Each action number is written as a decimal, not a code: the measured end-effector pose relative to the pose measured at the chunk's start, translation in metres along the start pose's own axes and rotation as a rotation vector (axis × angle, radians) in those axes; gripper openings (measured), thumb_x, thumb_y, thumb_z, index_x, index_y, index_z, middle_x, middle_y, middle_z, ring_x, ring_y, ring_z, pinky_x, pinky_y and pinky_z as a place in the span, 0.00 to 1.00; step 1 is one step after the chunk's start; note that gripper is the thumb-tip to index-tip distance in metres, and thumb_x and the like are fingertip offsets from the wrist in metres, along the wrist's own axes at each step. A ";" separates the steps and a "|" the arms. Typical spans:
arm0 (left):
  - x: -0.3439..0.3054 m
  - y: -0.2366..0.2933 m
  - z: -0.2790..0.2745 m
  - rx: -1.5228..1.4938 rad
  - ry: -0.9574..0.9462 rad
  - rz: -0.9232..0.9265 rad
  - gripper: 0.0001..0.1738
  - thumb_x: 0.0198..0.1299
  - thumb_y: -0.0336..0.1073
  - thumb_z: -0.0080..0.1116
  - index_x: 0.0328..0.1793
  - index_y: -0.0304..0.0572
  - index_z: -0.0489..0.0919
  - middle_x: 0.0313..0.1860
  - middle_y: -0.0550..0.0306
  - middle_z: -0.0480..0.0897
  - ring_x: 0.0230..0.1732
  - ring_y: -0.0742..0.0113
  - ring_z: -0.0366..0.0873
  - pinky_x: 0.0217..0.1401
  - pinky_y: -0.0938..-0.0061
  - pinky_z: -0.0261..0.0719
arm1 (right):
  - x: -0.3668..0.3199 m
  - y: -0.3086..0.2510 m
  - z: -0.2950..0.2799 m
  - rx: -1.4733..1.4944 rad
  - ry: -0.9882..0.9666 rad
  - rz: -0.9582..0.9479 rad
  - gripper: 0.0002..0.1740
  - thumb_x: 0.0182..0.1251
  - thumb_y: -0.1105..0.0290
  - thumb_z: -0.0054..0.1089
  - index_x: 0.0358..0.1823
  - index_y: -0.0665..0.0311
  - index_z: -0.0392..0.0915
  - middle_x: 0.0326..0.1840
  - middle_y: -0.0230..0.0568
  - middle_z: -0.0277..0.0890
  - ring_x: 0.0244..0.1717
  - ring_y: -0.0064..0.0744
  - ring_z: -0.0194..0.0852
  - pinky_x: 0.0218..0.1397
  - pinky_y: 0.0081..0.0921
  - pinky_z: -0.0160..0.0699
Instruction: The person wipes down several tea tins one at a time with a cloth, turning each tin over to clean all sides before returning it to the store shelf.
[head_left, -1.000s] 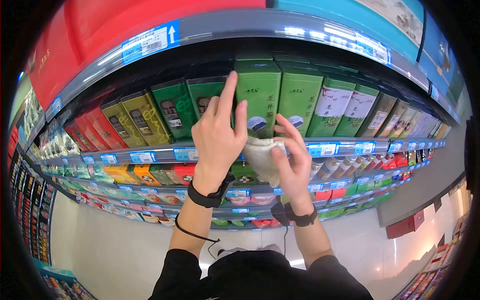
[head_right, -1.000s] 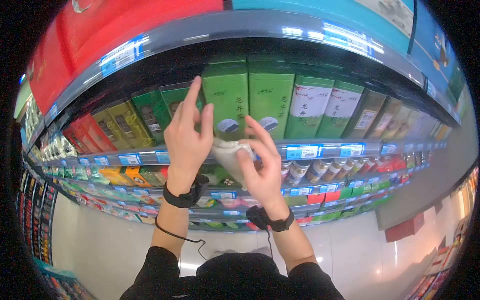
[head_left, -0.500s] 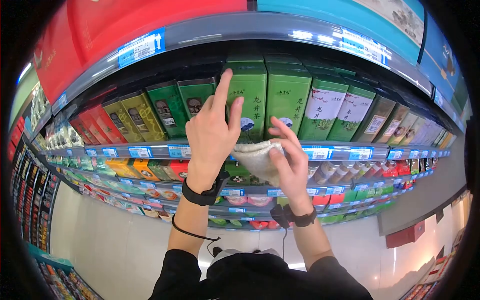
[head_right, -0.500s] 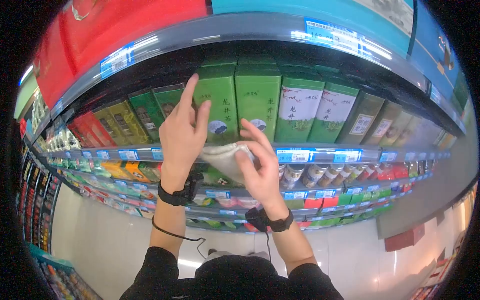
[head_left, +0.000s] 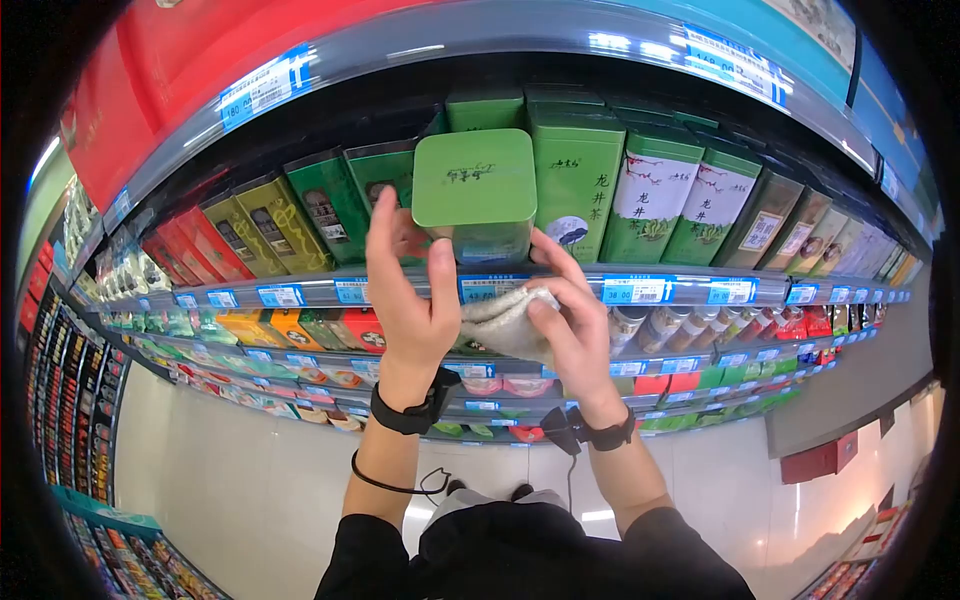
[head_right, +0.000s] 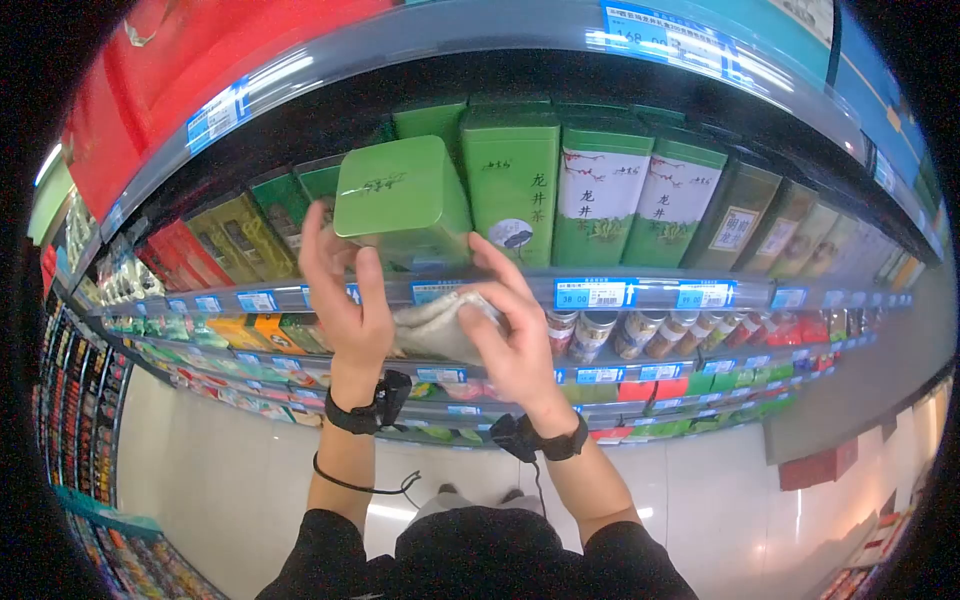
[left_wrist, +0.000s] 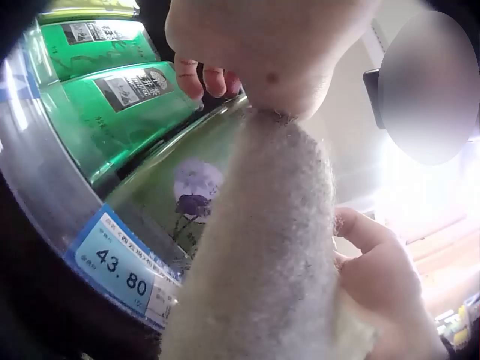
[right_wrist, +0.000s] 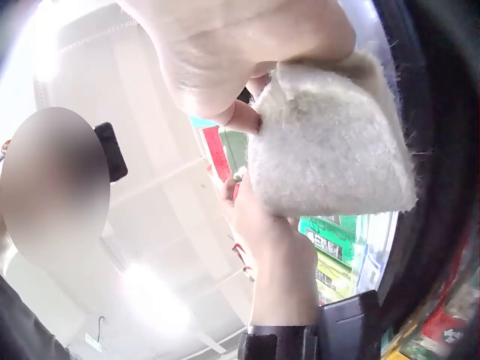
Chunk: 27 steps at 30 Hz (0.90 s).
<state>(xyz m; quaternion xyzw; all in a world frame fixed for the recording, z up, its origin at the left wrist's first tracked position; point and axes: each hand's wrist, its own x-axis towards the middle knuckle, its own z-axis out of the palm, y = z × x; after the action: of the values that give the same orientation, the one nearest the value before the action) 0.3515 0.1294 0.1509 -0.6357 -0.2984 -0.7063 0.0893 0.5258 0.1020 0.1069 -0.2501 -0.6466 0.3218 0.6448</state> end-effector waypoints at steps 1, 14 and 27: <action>-0.002 -0.001 -0.002 -0.076 -0.026 -0.085 0.22 0.71 0.32 0.58 0.69 0.31 0.76 0.52 0.43 0.82 0.48 0.54 0.80 0.52 0.67 0.80 | 0.000 0.000 -0.001 -0.021 -0.008 0.001 0.11 0.68 0.74 0.61 0.48 0.70 0.84 0.82 0.54 0.63 0.79 0.49 0.64 0.79 0.43 0.60; -0.011 0.015 -0.069 -0.329 -0.245 -0.120 0.25 0.72 0.40 0.59 0.70 0.35 0.80 0.74 0.37 0.68 0.74 0.43 0.70 0.77 0.52 0.67 | -0.059 -0.061 0.015 0.115 -0.001 0.213 0.12 0.68 0.71 0.61 0.47 0.73 0.85 0.76 0.64 0.69 0.85 0.52 0.53 0.83 0.47 0.50; -0.148 -0.024 -0.113 -1.111 -0.372 -0.990 0.53 0.62 0.55 0.74 0.84 0.39 0.57 0.74 0.51 0.68 0.75 0.60 0.68 0.77 0.60 0.65 | -0.156 -0.033 0.064 0.250 0.160 0.507 0.15 0.70 0.77 0.58 0.54 0.76 0.83 0.79 0.60 0.65 0.82 0.45 0.60 0.82 0.39 0.55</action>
<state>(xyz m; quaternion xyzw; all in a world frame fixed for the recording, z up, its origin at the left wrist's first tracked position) 0.2700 0.0509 0.0013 -0.4880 -0.1596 -0.5915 -0.6217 0.4721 -0.0416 0.0289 -0.3470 -0.4657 0.5291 0.6186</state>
